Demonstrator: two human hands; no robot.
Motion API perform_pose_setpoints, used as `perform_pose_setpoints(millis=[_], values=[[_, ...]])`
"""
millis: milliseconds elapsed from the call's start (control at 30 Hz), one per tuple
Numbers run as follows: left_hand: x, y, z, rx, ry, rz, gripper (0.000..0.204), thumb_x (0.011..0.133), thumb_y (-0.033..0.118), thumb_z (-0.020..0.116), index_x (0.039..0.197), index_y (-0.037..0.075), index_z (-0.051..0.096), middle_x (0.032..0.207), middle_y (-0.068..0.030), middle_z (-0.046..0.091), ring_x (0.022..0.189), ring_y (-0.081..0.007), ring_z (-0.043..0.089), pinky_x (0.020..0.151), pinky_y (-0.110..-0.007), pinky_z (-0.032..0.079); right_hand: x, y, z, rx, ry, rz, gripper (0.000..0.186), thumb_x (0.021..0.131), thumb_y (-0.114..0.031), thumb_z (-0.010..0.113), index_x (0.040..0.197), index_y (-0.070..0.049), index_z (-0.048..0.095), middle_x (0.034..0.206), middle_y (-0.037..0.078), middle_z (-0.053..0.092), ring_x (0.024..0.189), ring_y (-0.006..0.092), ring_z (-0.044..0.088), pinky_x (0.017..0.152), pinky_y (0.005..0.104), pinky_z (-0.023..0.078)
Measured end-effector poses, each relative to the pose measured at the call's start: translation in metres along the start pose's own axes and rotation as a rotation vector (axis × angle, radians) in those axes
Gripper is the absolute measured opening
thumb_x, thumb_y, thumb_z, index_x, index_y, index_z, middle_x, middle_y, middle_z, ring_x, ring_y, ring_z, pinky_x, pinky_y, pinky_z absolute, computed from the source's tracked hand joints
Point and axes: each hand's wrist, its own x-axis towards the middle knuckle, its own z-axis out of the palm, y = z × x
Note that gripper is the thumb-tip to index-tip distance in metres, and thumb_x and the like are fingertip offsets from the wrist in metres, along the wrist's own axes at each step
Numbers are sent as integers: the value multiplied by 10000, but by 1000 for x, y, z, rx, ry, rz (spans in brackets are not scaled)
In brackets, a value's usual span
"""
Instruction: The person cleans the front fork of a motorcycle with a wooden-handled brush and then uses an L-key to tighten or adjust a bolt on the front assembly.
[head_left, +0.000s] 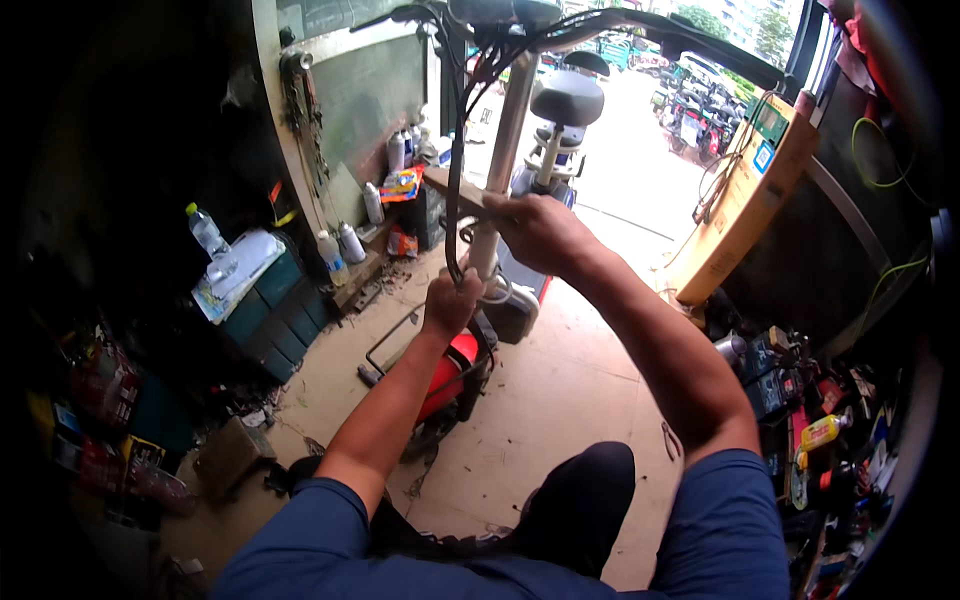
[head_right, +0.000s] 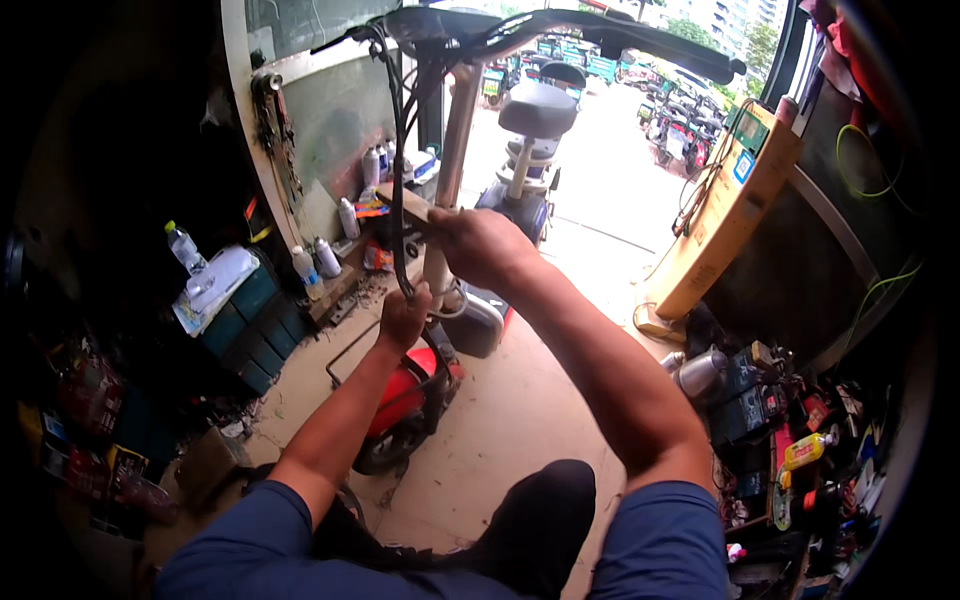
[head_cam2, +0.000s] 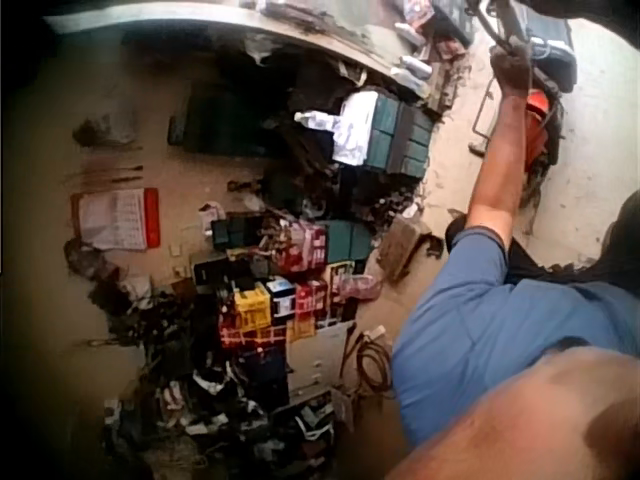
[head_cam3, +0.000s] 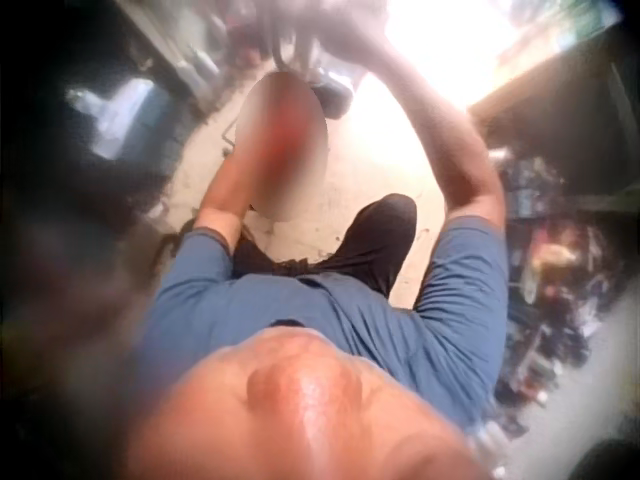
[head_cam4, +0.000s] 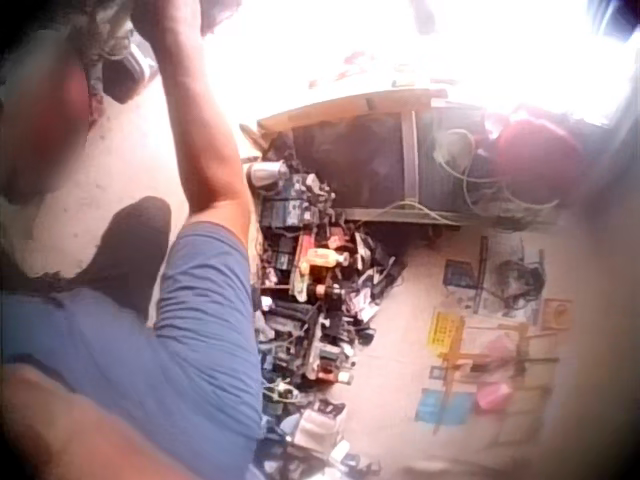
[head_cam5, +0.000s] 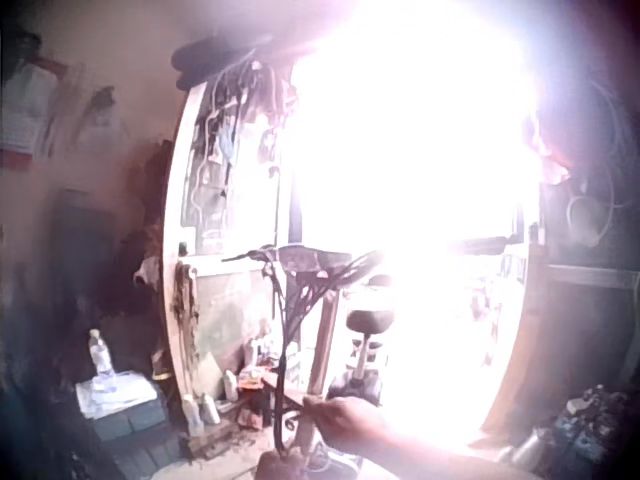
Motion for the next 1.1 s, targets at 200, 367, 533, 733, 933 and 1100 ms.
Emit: perform_pose_setpoints(millis=[200, 367, 533, 733, 933, 1100], values=[[-8, -2, -16, 19, -2, -60, 407, 1006, 283, 540, 1268, 19, 708, 866, -304, 709, 875, -506, 717, 743, -580, 570, -47, -4, -6, -87, -26, 7, 303, 1105, -193, 563, 1372, -161, 701, 901, 253, 724, 815, 409, 730, 744, 513, 558], [4, 17, -6, -18, -57, -80, 358, 1009, 279, 529, 1169, 21, 719, 894, -306, 714, 884, -500, 720, 746, -559, 582, -12, -4, -5, -69, -18, 41, 298, 1128, -207, 565, 1391, -150, 693, 948, 230, 748, 819, 364, 741, 778, 452, 572], [-12, -1, -14, 136, 29, -82, 363, 1018, 283, 525, 1139, 12, 734, 904, -308, 720, 906, -504, 723, 774, -559, 591, -59, -15, 10, -102, -7, 4, 398, 1087, -117, 594, 1483, -92, 628, 948, 265, 759, 847, 355, 784, 781, 447, 601], [3, 20, -16, 57, 2, -67, 418, 1030, 304, 523, 1204, -13, 732, 868, -313, 713, 906, -500, 726, 783, -556, 590, -14, -42, -8, -81, -66, 102, 309, 1140, -207, 544, 1372, -44, 666, 935, 287, 722, 836, 346, 751, 772, 457, 569], [-8, 20, -17, 54, -27, -165, 388, 1041, 342, 512, 1145, 35, 725, 880, -280, 734, 904, -494, 732, 794, -562, 592, -33, -56, -13, -123, -151, 116, 229, 1034, -85, 583, 1252, -44, 635, 847, 232, 708, 853, 454, 726, 764, 559, 548], [-2, 14, -4, 63, 32, -30, 358, 1034, 326, 542, 1154, 38, 716, 894, -281, 735, 917, -501, 723, 788, -574, 589, -7, -28, 1, -30, -25, 13, 186, 1044, -128, 575, 1198, -37, 622, 826, 245, 692, 829, 461, 724, 714, 558, 546]])
